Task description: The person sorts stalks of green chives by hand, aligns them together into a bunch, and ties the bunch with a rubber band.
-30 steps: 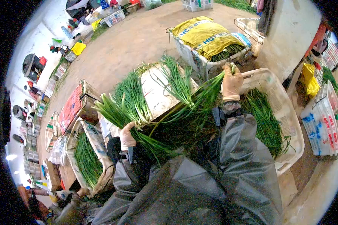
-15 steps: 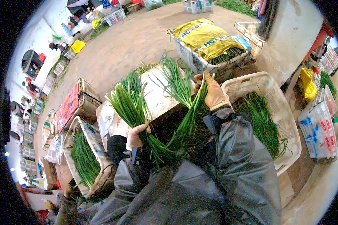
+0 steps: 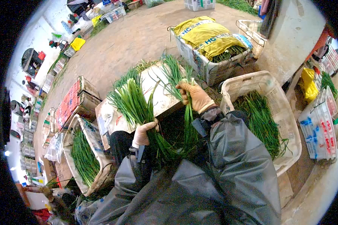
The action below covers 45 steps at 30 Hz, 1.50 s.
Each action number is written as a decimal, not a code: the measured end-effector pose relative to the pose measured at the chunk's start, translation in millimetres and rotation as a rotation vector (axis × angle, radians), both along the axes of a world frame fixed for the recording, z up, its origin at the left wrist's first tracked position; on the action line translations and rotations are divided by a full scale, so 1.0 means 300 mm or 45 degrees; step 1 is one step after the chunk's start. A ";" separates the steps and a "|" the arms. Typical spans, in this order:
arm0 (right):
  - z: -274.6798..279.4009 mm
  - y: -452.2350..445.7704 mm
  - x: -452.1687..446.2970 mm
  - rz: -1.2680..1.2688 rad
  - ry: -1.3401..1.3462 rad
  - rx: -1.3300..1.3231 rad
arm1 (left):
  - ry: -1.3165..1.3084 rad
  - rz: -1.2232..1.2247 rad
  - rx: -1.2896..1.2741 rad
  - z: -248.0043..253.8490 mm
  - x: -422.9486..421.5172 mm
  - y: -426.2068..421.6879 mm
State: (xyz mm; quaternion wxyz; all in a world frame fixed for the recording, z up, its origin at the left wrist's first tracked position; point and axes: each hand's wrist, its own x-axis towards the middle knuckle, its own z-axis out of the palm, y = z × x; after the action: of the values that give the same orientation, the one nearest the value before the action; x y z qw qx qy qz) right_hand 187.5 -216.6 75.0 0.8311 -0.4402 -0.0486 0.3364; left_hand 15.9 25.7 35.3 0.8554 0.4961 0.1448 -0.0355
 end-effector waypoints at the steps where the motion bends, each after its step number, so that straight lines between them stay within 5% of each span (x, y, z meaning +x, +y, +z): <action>1: -0.017 0.021 -0.001 -0.031 0.059 0.060 | -0.016 -0.002 0.018 0.004 0.005 -0.015; 10: -0.061 0.062 0.016 -0.262 0.582 0.305 | 0.006 0.028 0.102 -0.024 0.050 -0.072; 15: -0.084 0.081 0.008 -0.257 0.531 0.134 | -0.011 0.027 0.093 -0.025 0.060 -0.107; 30: -0.131 0.181 -0.101 -0.304 -0.162 -0.168 | -0.210 0.176 0.235 -0.025 0.099 -0.188; 40: -0.062 0.099 -0.152 0.624 -0.578 -0.523 | -0.143 0.249 0.043 -0.048 0.075 -0.021; 42: -0.059 0.086 -0.143 0.750 -0.954 -0.467 | -0.163 0.285 0.079 -0.058 0.065 -0.009; 43: -0.064 0.060 -0.110 0.888 -0.908 -0.712 | -0.186 0.300 0.141 -0.054 0.062 -0.004; 45: -0.100 0.014 -0.060 0.662 -1.125 -1.223 | -0.179 0.319 0.183 -0.040 0.054 0.008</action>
State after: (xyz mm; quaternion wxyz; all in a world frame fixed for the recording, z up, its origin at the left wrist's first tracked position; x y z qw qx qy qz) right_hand 169.6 -212.3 45.1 0.3395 -0.8282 -0.3315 0.2981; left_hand 32.2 28.3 23.4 0.8234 0.5354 0.1477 0.1167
